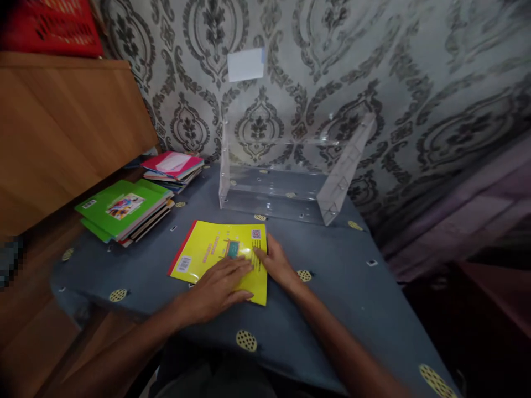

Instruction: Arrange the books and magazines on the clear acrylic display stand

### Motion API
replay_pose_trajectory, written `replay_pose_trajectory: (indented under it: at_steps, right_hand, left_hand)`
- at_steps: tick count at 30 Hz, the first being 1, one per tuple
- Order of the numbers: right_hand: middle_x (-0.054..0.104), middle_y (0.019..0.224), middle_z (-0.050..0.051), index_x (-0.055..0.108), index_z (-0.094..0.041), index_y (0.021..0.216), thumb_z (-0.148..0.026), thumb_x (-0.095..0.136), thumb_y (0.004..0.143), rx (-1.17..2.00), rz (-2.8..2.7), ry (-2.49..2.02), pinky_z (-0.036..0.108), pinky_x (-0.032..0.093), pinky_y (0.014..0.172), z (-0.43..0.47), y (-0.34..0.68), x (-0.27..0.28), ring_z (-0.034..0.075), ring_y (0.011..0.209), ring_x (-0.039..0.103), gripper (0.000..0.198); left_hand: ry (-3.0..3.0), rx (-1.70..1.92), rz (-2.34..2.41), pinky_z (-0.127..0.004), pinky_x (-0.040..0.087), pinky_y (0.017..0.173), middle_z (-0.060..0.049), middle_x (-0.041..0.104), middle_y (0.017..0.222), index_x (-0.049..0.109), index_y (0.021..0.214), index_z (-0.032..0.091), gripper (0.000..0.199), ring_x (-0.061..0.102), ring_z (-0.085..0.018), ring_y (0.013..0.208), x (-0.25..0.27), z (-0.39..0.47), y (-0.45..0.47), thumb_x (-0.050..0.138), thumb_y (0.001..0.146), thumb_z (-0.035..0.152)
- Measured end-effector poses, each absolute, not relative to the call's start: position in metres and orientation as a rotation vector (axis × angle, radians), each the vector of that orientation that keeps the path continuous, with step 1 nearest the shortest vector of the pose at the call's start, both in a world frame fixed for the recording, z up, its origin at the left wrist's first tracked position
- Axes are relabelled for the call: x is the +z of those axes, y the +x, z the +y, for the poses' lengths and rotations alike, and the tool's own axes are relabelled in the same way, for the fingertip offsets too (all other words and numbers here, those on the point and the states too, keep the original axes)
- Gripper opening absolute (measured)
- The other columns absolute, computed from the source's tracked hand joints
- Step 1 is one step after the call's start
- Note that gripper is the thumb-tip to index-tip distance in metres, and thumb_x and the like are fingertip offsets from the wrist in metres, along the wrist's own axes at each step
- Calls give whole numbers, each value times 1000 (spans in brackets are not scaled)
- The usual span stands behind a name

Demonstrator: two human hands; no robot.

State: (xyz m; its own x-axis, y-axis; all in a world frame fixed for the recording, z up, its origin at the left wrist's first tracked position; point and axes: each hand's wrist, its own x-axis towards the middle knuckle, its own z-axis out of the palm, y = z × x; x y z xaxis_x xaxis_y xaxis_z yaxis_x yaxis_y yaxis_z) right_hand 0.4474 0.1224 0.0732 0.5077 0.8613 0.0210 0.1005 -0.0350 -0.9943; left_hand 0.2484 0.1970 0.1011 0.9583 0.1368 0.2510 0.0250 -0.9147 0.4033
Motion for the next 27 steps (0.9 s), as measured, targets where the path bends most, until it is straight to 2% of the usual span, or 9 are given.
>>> replay_pose_trajectory:
  at_steps: [2, 5, 12, 14, 16, 18, 21, 24, 27]
  right_hand:
    - [77, 100, 5, 63, -22, 103, -51, 77, 73, 789, -896, -1504, 36, 59, 68, 115, 453, 72, 24, 81, 71, 44]
    - [76, 106, 7, 63, -22, 108, -50, 75, 77, 794, -895, -1511, 36, 59, 68, 109, 454, 70, 26, 87, 71, 44]
    - [75, 105, 7, 63, -24, 111, -46, 68, 85, 780, -930, -1537, 40, 60, 71, 105, 451, 72, 27, 89, 71, 35]
    - [75, 99, 7, 60, -23, 118, -43, 64, 88, 744, -954, -1610, 41, 60, 69, 102, 453, 74, 27, 84, 71, 36]
    - [74, 95, 7, 55, -21, 128, -37, 59, 91, 567, -978, -1760, 44, 59, 72, 100, 455, 77, 27, 81, 71, 41]
    - [72, 102, 11, 51, -20, 136, -28, 56, 90, 247, -1032, -1917, 51, 57, 83, 99, 451, 82, 31, 93, 70, 47]
    - [64, 131, 17, 56, -18, 134, -19, 50, 93, -53, -1315, -1995, 56, 48, 105, 109, 427, 93, 34, 124, 58, 42]
    - [58, 144, 17, 56, -13, 136, -17, 45, 97, 97, -1812, -1882, 49, 42, 115, 132, 388, 100, 29, 139, 49, 40]
    - [48, 153, 23, 46, -2, 145, -32, 47, 102, 221, -2002, -1891, 48, 32, 122, 155, 361, 95, 30, 149, 36, 53]
  left_hand:
    - [2752, 320, 110, -50, 34, 121, -17, 47, 155, 40, 151, 18, 62, 37, -25, 149, 93, 206, 258, 46, 100, 53]
    - [2824, 228, 207, -53, 26, 123, -19, 35, 162, 32, 155, 16, 71, 25, -28, 154, 81, 233, 271, 43, 99, 57]
    - [2903, 167, 643, -52, 24, 124, -18, 34, 162, 35, 154, 12, 66, 26, -29, 154, 76, 318, 265, 34, 102, 53]
    - [2929, 176, 667, -51, 24, 123, -17, 34, 163, 35, 154, 11, 65, 26, -28, 154, 76, 329, 261, 30, 103, 52]
    - [2950, 213, 667, -50, 25, 123, -16, 35, 162, 36, 154, 12, 64, 26, -27, 154, 75, 333, 259, 28, 104, 51]
    - [2967, 263, 657, -51, 26, 123, -16, 37, 162, 37, 153, 13, 62, 27, -27, 153, 72, 332, 258, 28, 104, 50]
    - [3001, 311, 639, -52, 30, 121, -18, 40, 160, 38, 153, 13, 62, 31, -28, 152, 69, 331, 259, 28, 104, 48]
    - [3046, 361, 622, -53, 34, 119, -19, 43, 157, 42, 151, 11, 60, 35, -29, 150, 67, 333, 260, 27, 104, 45]
    - [3071, 398, 594, -53, 37, 117, -19, 47, 154, 45, 148, 10, 57, 39, -28, 148, 66, 335, 260, 25, 104, 40]
